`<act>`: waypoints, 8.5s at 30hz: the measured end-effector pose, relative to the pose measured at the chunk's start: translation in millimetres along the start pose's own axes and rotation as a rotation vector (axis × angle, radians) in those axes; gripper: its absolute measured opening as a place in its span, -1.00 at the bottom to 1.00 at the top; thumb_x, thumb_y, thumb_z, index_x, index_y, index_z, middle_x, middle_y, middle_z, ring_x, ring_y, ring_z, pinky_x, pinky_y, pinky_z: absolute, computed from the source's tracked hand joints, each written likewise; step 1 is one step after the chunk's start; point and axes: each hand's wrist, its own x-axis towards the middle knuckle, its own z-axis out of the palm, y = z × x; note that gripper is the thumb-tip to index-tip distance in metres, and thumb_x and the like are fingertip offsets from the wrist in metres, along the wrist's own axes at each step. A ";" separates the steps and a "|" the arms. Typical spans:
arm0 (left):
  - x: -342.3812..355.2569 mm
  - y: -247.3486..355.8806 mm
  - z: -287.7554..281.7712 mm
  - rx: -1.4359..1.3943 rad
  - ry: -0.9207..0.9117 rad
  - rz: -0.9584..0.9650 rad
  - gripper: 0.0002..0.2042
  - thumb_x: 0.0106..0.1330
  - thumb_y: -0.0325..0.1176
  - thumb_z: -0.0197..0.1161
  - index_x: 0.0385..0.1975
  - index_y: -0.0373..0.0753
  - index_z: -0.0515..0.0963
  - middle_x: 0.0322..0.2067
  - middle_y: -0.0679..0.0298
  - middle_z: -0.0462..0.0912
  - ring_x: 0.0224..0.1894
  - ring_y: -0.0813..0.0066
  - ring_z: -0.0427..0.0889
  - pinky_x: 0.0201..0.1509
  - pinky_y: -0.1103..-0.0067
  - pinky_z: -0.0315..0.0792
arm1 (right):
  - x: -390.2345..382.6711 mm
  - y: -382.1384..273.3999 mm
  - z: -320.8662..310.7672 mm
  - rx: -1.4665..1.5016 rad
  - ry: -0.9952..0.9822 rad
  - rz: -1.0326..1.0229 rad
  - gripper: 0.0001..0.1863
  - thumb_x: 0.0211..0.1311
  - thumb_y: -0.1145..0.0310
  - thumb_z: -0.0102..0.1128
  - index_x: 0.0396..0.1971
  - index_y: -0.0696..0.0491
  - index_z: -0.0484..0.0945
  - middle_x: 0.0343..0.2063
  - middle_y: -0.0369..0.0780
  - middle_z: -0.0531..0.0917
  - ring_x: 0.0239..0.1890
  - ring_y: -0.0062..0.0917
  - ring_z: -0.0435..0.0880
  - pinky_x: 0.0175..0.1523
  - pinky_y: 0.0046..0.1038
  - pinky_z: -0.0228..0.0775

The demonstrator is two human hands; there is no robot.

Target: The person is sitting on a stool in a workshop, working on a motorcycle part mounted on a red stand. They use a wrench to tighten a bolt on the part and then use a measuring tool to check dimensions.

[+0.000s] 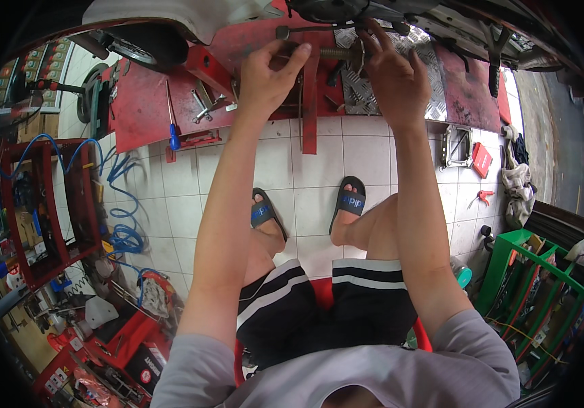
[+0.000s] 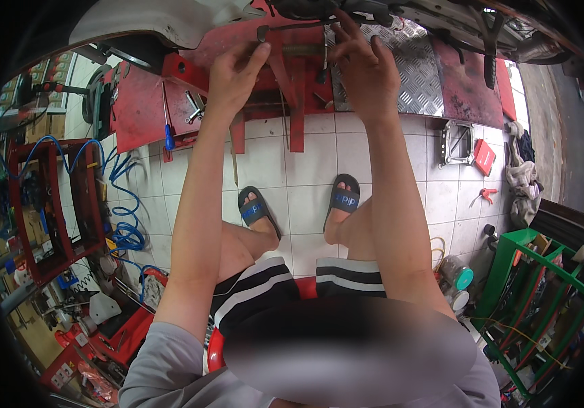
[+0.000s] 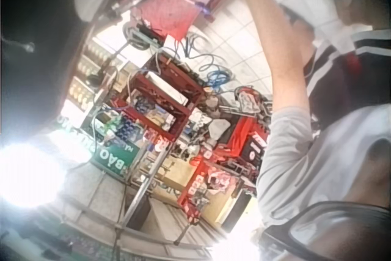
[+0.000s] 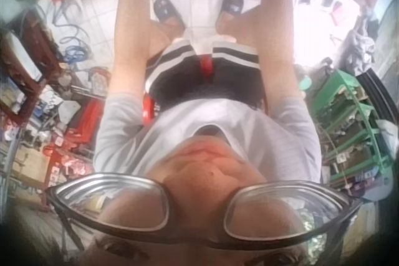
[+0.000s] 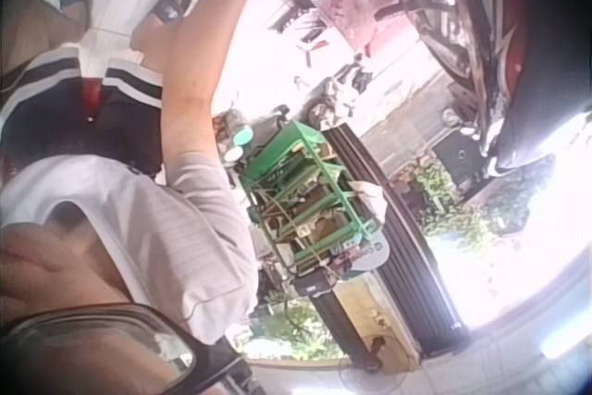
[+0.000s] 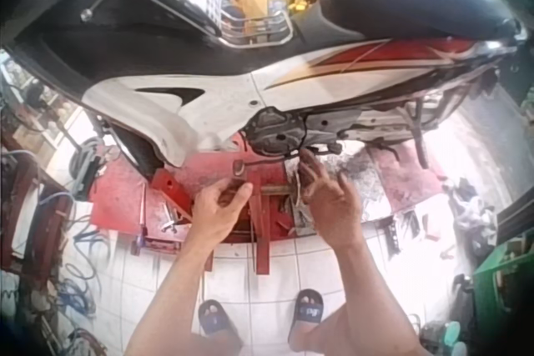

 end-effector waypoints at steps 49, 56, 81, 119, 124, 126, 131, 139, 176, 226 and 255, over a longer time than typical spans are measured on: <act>3.2 -9.6 1.5 0.036 0.023 0.055 -0.58 0.21 0.02 0.28 -0.36 -0.33 0.62 -0.53 0.28 0.66 -0.45 0.55 0.59 -0.27 0.61 0.42 | -5.7 4.4 14.8 0.015 0.046 0.092 -0.31 0.38 -0.05 -0.35 0.32 0.15 0.17 0.33 -0.17 0.23 0.34 -0.35 0.21 0.37 -0.26 0.00; 1.2 -6.8 1.4 0.034 0.027 0.059 -0.57 0.21 0.03 0.28 -0.36 -0.33 0.62 -0.53 0.28 0.65 -0.45 0.56 0.58 -0.28 0.61 0.42 | -4.7 4.4 13.6 0.016 -0.024 0.020 -0.35 0.37 -0.01 -0.28 0.28 0.16 0.24 0.29 -0.14 0.30 0.29 -0.31 0.28 0.35 -0.22 0.04; 3.9 -9.1 4.8 0.061 0.028 0.077 -0.55 0.19 0.05 0.28 -0.39 -0.32 0.61 -0.55 0.27 0.64 -0.46 0.51 0.59 -0.28 0.58 0.44 | -5.7 14.4 2.8 -0.187 0.223 0.117 -0.36 0.35 0.02 -0.31 0.22 0.20 0.31 0.23 -0.06 0.40 0.32 -0.27 0.26 0.37 -0.20 -0.04; 2.7 -15.0 4.6 -0.026 0.025 0.096 -0.62 0.24 -0.02 0.28 -0.33 -0.31 0.59 -0.56 0.30 0.65 -0.49 0.57 0.60 -0.33 0.63 0.43 | -4.4 -7.9 9.3 -0.069 0.127 -0.128 -0.34 0.25 0.02 -0.25 0.23 0.17 0.22 0.04 0.02 0.53 0.21 -0.33 0.39 0.29 -0.29 0.02; 2.6 -12.4 6.5 -0.012 0.031 0.097 -0.61 0.24 -0.02 0.28 -0.33 -0.31 0.59 -0.55 0.28 0.65 -0.48 0.56 0.61 -0.33 0.62 0.43 | -6.7 -7.1 -12.6 -0.002 0.048 -0.160 -0.40 0.30 0.01 -0.22 0.14 0.18 0.33 -0.04 -0.07 0.58 0.09 -0.36 0.46 0.26 -0.28 0.11; 3.1 -11.9 7.2 -0.013 0.031 0.099 -0.61 0.23 -0.02 0.28 -0.33 -0.31 0.59 -0.55 0.28 0.66 -0.48 0.55 0.62 -0.32 0.61 0.44 | -5.0 -5.5 -30.0 0.120 0.056 -0.155 -0.43 0.34 0.01 -0.18 0.05 0.21 0.44 -0.05 -0.16 0.59 -0.03 -0.45 0.51 0.17 -0.32 0.24; 2.8 -14.5 3.5 -0.011 0.035 0.100 -0.60 0.23 -0.01 0.29 -0.33 -0.31 0.60 -0.54 0.27 0.66 -0.46 0.54 0.63 -0.32 0.60 0.45 | -8.1 4.3 -8.6 -0.169 0.257 0.340 -0.46 0.36 0.00 -0.20 0.07 0.12 0.43 -0.02 -0.17 0.57 0.06 -0.40 0.49 0.14 -0.23 0.31; 0.8 -10.8 2.3 0.015 0.043 0.104 -0.63 0.24 -0.05 0.28 -0.33 -0.31 0.60 -0.50 0.28 0.68 -0.45 0.54 0.63 -0.30 0.61 0.45 | -5.3 1.4 9.4 -0.074 0.124 0.135 -0.44 0.40 -0.03 -0.25 0.16 0.06 0.38 0.07 -0.15 0.52 0.07 -0.36 0.51 0.14 -0.16 0.33; -7.6 1.6 27.5 -0.027 0.207 0.160 -0.67 0.14 -0.19 0.42 -0.36 -0.33 0.54 -0.49 0.27 0.64 -0.46 0.51 0.60 -0.33 0.59 0.45 | -4.1 -8.1 9.4 -0.043 0.093 0.124 -0.33 0.32 -0.08 -0.25 0.30 0.03 0.21 0.19 -0.17 0.41 0.21 -0.37 0.38 0.28 -0.13 0.14; -8.6 8.7 25.9 0.025 0.195 0.129 -0.70 0.13 -0.24 0.43 -0.37 -0.37 0.55 -0.49 0.26 0.65 -0.46 0.54 0.58 -0.33 0.60 0.44 | -5.5 -0.3 10.3 -0.012 0.183 0.133 -0.34 0.35 -0.14 -0.38 0.28 -0.01 0.21 0.17 -0.23 0.44 0.22 -0.38 0.35 0.28 -0.14 0.14; -9.4 6.1 27.3 0.026 0.199 0.126 -0.69 0.16 -0.20 0.41 -0.38 -0.35 0.55 -0.52 0.27 0.64 -0.51 0.55 0.55 -0.36 0.60 0.42 | 2.4 4.8 3.3 -0.068 0.038 -0.014 -0.54 0.22 0.57 -0.02 0.15 0.23 0.32 0.00 -0.15 0.51 0.02 -0.52 0.50 0.07 -0.49 0.36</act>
